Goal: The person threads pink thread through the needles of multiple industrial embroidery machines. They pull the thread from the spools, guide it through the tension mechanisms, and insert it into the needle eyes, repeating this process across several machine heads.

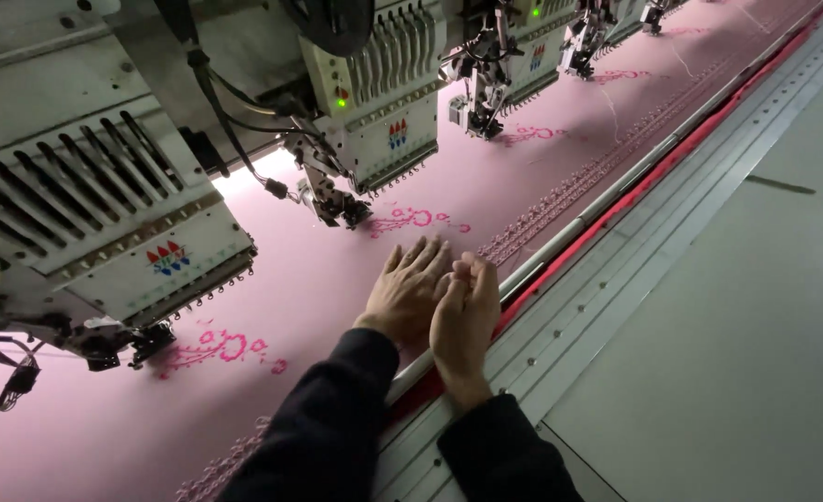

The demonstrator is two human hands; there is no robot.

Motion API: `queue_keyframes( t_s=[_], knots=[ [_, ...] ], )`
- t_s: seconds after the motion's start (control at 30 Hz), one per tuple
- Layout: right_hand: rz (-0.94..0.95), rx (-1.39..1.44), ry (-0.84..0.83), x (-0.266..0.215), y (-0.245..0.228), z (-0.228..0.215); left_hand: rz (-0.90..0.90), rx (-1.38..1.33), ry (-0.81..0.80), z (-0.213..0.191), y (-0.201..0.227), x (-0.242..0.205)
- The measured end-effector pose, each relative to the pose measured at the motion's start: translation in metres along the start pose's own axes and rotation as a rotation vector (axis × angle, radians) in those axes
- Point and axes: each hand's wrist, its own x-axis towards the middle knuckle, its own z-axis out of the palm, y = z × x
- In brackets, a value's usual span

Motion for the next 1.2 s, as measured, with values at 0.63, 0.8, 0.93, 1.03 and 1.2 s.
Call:
queue_keyframes(
  t_s=[0.63, 0.8, 0.93, 1.03, 1.2],
  knots=[
    [-0.335, -0.413, -0.609, -0.033, 0.020, 0.024, -0.399, 0.020, -0.029, -0.019, -0.053, -0.180],
    [-0.216, -0.173, -1.061, -0.075, -0.021, 0.005, -0.704, -0.244, -0.068, -0.020, -0.093, -0.194],
    [-0.175, -0.069, -1.187, -0.095, -0.100, -0.016, -0.753, -0.400, 0.114, -0.124, -0.039, -0.230],
    [-0.262, -0.078, -1.339, -0.117, -0.140, -0.032, -0.695, -0.611, 0.243, -0.153, -0.020, -0.255],
    [-0.150, -0.242, -1.095, -0.127, -0.136, -0.027, -0.636, -0.702, 0.347, -0.140, -0.040, -0.263]
  ],
)
